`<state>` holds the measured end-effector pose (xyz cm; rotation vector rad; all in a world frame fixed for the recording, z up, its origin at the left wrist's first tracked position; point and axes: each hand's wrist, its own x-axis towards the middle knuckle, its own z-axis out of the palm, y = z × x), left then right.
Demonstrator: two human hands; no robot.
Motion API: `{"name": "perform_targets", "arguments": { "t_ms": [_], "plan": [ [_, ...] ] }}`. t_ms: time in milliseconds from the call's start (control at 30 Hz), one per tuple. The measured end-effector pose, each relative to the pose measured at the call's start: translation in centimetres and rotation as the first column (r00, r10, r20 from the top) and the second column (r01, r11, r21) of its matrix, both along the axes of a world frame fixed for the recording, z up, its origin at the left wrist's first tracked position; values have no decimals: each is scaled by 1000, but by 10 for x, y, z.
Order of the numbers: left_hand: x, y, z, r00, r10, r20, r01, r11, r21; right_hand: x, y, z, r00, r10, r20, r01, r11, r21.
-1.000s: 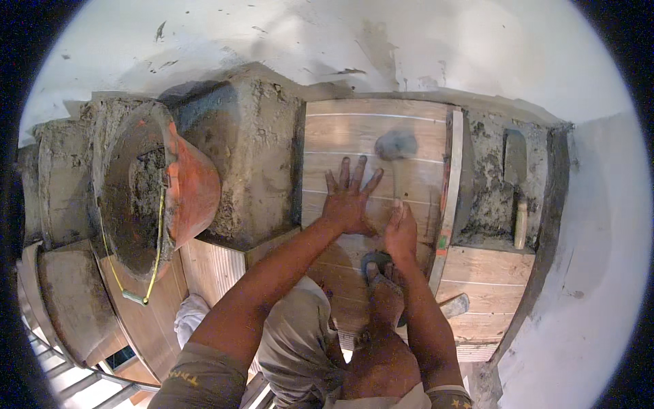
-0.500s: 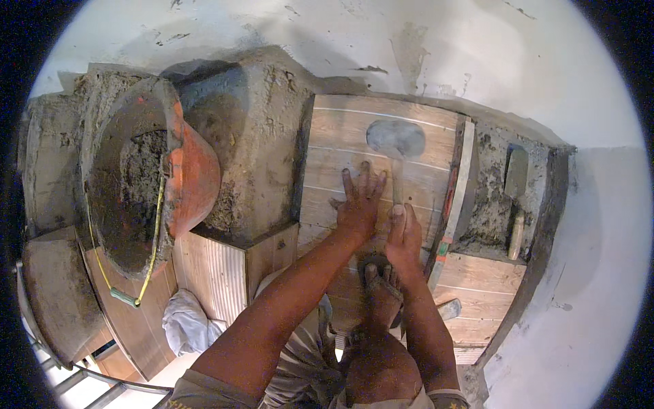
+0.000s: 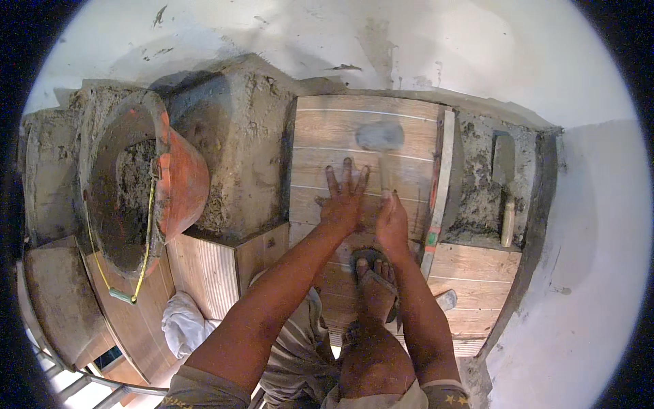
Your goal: Apply adhesive and set floor tiles using a rubber mallet and level.
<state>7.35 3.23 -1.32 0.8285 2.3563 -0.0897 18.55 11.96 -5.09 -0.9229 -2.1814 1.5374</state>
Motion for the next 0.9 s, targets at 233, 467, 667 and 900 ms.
{"name": "perform_targets", "arguments": {
  "t_ms": [233,467,667,900],
  "plan": [
    [7,17,3,996,-89,-15,88,995,-56,12,3,12,996,-81,-42,88,977,194],
    [-12,-13,-12,993,-118,-3,117,988,-102,-38,-23,36,994,-68,89,77,993,-93],
    [2,12,8,991,-106,80,109,993,-42,-19,14,29,980,7,201,-16,999,41],
    [4,11,-6,989,-147,24,148,981,-125,-24,15,19,957,56,284,-40,997,-64]
  ]
}}
